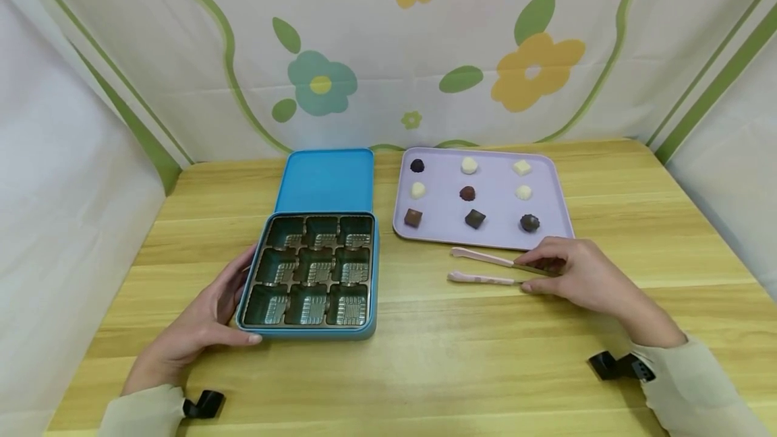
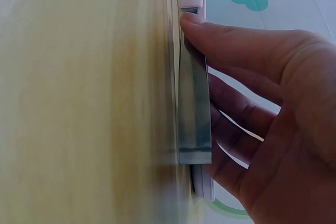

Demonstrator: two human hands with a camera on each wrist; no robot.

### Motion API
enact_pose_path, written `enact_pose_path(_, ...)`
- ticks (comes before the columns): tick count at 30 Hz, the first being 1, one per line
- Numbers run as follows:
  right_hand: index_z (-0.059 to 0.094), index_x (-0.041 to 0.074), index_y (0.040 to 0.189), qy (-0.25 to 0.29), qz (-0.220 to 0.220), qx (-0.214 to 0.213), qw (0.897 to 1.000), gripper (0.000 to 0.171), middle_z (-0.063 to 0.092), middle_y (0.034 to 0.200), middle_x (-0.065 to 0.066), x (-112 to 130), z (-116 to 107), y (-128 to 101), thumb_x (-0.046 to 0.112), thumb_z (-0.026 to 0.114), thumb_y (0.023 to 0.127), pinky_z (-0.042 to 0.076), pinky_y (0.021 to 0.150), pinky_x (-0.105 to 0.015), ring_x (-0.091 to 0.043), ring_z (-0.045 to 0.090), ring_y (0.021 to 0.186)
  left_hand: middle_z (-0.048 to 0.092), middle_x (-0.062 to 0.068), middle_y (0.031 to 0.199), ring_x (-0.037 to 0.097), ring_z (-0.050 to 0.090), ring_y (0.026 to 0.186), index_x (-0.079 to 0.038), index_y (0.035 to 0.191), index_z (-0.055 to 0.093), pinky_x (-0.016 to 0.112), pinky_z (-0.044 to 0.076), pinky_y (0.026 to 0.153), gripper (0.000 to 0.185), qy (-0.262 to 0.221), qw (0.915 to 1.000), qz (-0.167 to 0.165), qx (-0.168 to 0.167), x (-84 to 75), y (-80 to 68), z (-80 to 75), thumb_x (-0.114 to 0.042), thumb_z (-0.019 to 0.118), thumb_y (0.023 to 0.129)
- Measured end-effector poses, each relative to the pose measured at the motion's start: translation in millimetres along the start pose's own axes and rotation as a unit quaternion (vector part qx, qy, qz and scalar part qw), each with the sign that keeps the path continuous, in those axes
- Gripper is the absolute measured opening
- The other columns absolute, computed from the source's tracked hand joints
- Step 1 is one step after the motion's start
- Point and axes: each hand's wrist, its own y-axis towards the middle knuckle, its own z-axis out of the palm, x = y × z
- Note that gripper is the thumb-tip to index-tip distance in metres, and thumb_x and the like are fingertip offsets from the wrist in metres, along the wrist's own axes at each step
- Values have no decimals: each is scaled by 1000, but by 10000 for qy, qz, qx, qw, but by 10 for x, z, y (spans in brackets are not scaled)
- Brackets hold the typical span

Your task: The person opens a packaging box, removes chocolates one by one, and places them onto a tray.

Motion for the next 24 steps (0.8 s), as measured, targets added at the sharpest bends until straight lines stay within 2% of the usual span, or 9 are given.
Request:
enact_pose_path(13, 84, 24, 106, -130, -20, 20, 9999, 29, 73, 92, 14, -37, 10, 8, 19, 97, 80, 49, 68, -23, -4, 56, 79, 18, 13, 177, 0, 41, 148, -20, 175, 12, 9, 37, 113, 134, 59, 10000, -28, 27, -3, 47, 7, 18, 86, 71)
enact_pose_path(16, 84, 24, 107, -161, -73, 38, 9998, 30, 74, 93, 15, -41, 8, 8, 21, 97, 80, 51, 69, -23, -3, 57, 79, 14, 12, 179, -3, 39, 149, -20, 175, 9, 10, 39, 113, 134, 67, 9999, 20, 146, -3, 59, 0, 18, 85, 72)
enact_pose_path(19, 83, 21, 109, -254, -80, 64, 9996, 32, 75, 96, 12, -15, -3, 8, 26, 97, 80, 55, 72, -23, -5, 62, 83, 7, 8, 181, -7, 34, 152, -17, 175, 2, 10, 36, 115, 135, 95, 9990, 214, 377, -16, 66, -48, 19, 83, 73)
enact_pose_path(22, 83, 16, 115, -486, -22, -69, 9988, 37, 79, 104, 5, 62, -71, 21, 31, 95, 83, 60, 78, -31, -12, 70, 92, -2, 11, 183, -9, 31, 154, -15, 175, -5, 12, 34, 118, 129, 62, 9976, 423, 550, -75, 80, -139, 20, 76, 80)
enact_pose_path(24, 81, 13, 121, -686, 4, -300, 9972, 43, 80, 112, -4, 137, -142, 42, 33, 94, 85, 60, 81, -41, -22, 72, 98, -4, 17, 182, -3, 33, 157, -18, 175, -5, 13, 37, 117, 117, 261, 9985, 307, 368, -185, 99, -185, 15, 69, 91)
